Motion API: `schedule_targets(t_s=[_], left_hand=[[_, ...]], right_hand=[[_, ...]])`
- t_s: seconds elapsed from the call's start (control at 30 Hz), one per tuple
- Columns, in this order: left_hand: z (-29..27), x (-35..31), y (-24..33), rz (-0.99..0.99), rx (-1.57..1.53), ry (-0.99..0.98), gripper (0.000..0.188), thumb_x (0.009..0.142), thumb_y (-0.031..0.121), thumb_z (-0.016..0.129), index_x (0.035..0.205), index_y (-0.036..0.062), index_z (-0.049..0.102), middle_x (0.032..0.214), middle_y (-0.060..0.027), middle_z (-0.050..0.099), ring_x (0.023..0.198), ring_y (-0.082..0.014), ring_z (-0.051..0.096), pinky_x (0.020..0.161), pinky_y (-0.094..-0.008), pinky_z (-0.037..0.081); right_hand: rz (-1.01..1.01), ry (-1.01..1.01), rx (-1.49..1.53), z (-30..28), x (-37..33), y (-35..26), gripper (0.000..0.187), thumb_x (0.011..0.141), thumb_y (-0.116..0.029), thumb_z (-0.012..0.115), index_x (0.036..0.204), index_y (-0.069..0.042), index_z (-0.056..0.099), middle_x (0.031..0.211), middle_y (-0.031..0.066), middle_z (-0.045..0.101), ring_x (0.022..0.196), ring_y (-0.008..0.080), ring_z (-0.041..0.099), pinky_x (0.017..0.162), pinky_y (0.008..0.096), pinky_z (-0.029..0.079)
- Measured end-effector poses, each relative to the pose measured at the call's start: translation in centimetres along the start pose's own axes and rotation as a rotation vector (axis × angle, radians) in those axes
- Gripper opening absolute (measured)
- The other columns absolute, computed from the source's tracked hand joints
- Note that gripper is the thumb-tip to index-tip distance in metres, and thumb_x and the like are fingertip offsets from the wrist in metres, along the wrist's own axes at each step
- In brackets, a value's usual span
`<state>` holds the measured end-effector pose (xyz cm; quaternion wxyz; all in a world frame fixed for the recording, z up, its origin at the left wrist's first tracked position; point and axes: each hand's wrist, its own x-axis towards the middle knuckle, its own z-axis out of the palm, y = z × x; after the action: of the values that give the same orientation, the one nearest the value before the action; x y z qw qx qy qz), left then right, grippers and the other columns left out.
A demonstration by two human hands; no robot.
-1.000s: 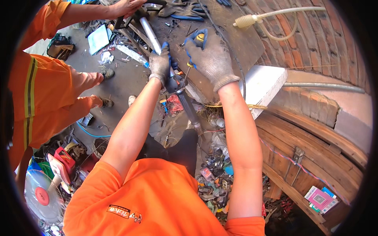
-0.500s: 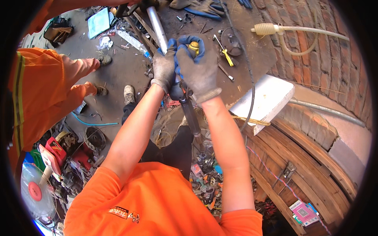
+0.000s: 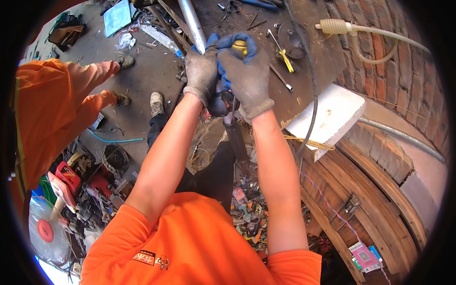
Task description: The person assembles a string trimmer by attaching a motor unit to a long metal shaft and securing it with a screwdriver. They then connect a black cable to the motor and tighten a clamp on the shaft using a wrench.
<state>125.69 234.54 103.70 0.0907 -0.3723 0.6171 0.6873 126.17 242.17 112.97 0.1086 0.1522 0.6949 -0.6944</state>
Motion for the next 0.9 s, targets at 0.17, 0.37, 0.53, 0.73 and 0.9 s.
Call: schedule_targets(t_s=[0.17,0.37,0.53,0.73,0.9], left_hand=[[-0.3,-1.5,1.9,-0.099,-0.166,-0.06,0.041,0.092,0.036,0.072,0.082,0.002,0.052,0.061,-0.003,0.053,0.045,-0.0132,0.055,0.04,-0.0302,0.048],[0.1,-1.5,2.1,-0.106,-0.24,-0.082,0.045,0.091,0.041,0.071,0.078,0.0026,0.051,0.059,-0.0024,0.05,0.043,-0.014,0.053,0.039,-0.0305,0.047],[0.2,-1.8,1.7,-0.116,-0.293,-0.111,0.037,0.094,0.036,0.068,0.095,0.0044,0.05,0.061,-0.0024,0.048,0.043,-0.0149,0.051,0.039,-0.0319,0.047],[0.3,-1.6,1.7,-0.093,-0.305,-0.119,0.036,0.094,0.035,0.069,0.091,0.0043,0.05,0.061,-0.003,0.049,0.044,-0.0156,0.052,0.039,-0.0324,0.047],[0.3,-1.7,1.7,-0.08,-0.284,-0.1,0.038,0.093,0.035,0.069,0.084,0.0033,0.051,0.06,-0.0029,0.05,0.043,-0.0156,0.053,0.039,-0.0324,0.047]], right_hand=[[-0.083,0.141,0.094,-1.8,-2.2,-0.5,0.015,0.088,0.003,0.059,0.102,-0.003,0.059,0.069,0.002,0.054,0.051,0.0068,0.048,0.041,0.0237,0.04],[-0.339,0.156,0.191,-4.9,-3.1,-3.3,0.013,0.093,-0.004,0.058,0.105,-0.006,0.062,0.066,0.0058,0.051,0.045,0.0134,0.045,0.042,0.0303,0.041],[-0.406,0.196,0.186,-4.8,-4.2,-4.2,0.011,0.096,-0.013,0.058,0.103,-0.005,0.063,0.062,0.0063,0.05,0.044,0.0163,0.048,0.042,0.0316,0.041],[-0.402,0.196,0.22,-4.9,-6.2,-0.8,0.035,0.101,-0.035,0.054,0.087,-0.004,0.06,0.055,0.0076,0.048,0.041,0.0191,0.047,0.04,0.0327,0.041],[-0.193,0.156,0.199,-5.0,-5.1,-0.7,0.042,0.101,-0.041,0.054,0.079,-0.005,0.057,0.052,0.006,0.045,0.038,0.0176,0.043,0.039,0.0321,0.038]])
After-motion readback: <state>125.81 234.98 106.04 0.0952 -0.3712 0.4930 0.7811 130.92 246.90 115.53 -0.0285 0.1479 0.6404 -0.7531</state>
